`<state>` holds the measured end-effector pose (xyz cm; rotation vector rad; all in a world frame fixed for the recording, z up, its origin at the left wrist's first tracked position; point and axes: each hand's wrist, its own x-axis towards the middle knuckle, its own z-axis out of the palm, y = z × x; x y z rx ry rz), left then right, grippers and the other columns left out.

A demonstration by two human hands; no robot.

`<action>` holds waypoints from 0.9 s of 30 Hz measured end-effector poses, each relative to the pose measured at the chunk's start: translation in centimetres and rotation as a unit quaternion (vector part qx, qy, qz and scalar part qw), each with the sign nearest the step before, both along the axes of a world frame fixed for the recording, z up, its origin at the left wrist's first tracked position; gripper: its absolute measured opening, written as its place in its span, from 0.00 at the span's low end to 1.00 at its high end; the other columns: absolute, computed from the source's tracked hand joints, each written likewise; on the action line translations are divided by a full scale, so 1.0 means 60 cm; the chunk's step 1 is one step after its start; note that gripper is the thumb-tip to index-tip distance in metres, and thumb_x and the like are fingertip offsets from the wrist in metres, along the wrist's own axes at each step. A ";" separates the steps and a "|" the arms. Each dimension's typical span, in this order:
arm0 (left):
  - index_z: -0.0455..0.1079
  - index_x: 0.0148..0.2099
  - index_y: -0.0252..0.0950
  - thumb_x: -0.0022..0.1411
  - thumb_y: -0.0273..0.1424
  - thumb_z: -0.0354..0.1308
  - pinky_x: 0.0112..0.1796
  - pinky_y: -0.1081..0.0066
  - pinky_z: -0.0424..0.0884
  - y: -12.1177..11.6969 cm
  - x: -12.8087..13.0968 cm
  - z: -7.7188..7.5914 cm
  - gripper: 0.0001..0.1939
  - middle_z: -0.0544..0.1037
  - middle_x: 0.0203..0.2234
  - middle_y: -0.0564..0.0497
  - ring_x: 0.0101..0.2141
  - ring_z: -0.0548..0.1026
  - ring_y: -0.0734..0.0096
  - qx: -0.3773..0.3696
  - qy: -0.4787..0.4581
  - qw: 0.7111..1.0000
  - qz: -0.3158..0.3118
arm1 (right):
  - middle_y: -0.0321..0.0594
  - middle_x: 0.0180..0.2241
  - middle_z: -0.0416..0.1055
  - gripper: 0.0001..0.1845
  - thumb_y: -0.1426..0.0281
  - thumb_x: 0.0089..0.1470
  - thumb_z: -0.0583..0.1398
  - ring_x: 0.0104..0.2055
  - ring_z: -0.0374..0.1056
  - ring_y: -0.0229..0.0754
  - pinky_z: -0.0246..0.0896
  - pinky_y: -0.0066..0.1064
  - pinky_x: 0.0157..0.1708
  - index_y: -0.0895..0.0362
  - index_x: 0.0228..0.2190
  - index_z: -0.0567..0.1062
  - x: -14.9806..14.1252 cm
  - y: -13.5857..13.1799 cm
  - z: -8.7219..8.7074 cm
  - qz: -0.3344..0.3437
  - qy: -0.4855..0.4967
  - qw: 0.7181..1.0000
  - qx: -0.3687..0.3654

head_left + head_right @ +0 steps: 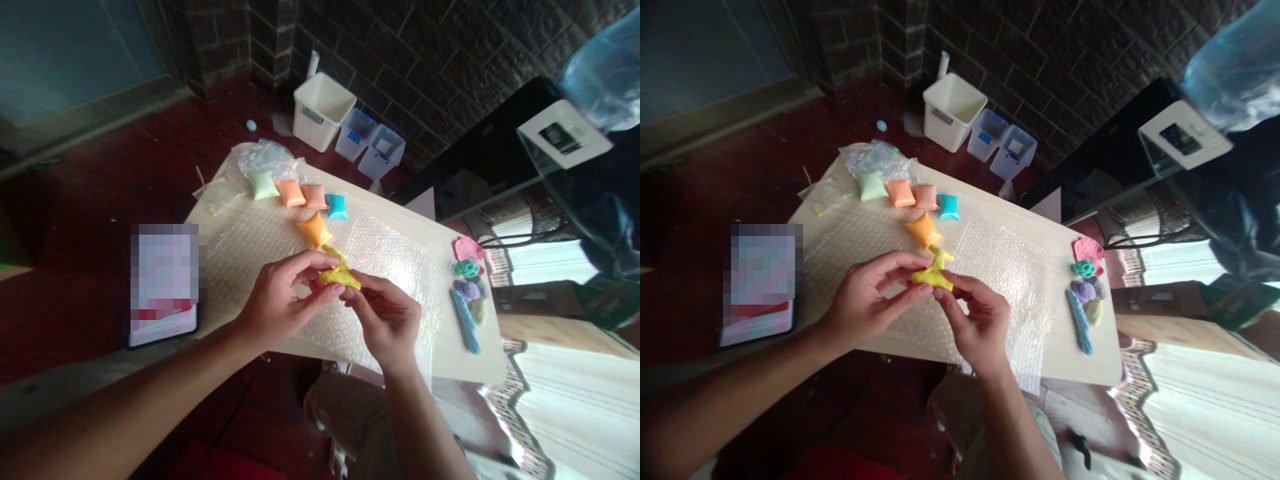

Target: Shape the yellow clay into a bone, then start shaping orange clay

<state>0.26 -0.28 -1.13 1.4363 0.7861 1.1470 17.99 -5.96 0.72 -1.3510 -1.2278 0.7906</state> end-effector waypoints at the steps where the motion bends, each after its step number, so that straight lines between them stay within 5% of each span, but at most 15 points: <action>1: 0.78 0.53 0.38 0.66 0.34 0.70 0.44 0.68 0.84 0.000 -0.001 0.000 0.15 0.85 0.47 0.47 0.43 0.85 0.64 0.002 0.002 1.000 -0.005 | 0.40 0.37 0.86 0.12 0.71 0.56 0.73 0.34 0.80 0.41 0.80 0.36 0.35 0.50 0.43 0.86 0.000 0.000 0.001 0.003 0.007 1.000 0.001; 8: 0.80 0.55 0.38 0.69 0.35 0.67 0.47 0.65 0.84 0.000 0.001 0.003 0.14 0.85 0.49 0.45 0.45 0.85 0.62 0.006 0.020 1.000 -0.005 | 0.38 0.39 0.86 0.16 0.71 0.59 0.71 0.34 0.80 0.40 0.79 0.35 0.35 0.47 0.49 0.84 0.000 0.000 0.008 0.024 0.018 1.000 0.006; 14: 0.80 0.53 0.38 0.69 0.35 0.67 0.42 0.69 0.83 -0.001 0.001 0.005 0.13 0.86 0.45 0.45 0.42 0.84 0.65 0.065 0.055 0.996 0.012 | 0.38 0.32 0.85 0.06 0.70 0.57 0.72 0.27 0.78 0.38 0.78 0.32 0.28 0.51 0.38 0.87 -0.004 0.008 0.011 0.007 0.077 0.996 -0.032; 19: 0.80 0.53 0.39 0.69 0.35 0.67 0.43 0.69 0.82 0.000 0.001 0.001 0.12 0.85 0.45 0.46 0.41 0.84 0.65 0.053 0.054 0.997 0.014 | 0.37 0.31 0.85 0.09 0.70 0.58 0.71 0.27 0.80 0.40 0.80 0.33 0.27 0.51 0.43 0.85 -0.008 0.011 0.012 0.009 0.115 0.993 -0.036; 27: 0.81 0.53 0.39 0.67 0.35 0.69 0.44 0.67 0.83 0.001 0.000 0.001 0.13 0.86 0.45 0.46 0.41 0.85 0.65 0.029 0.039 0.999 0.022 | 0.39 0.33 0.85 0.07 0.71 0.55 0.73 0.29 0.78 0.40 0.79 0.36 0.29 0.50 0.38 0.88 -0.005 0.005 0.007 -0.024 0.036 0.999 -0.005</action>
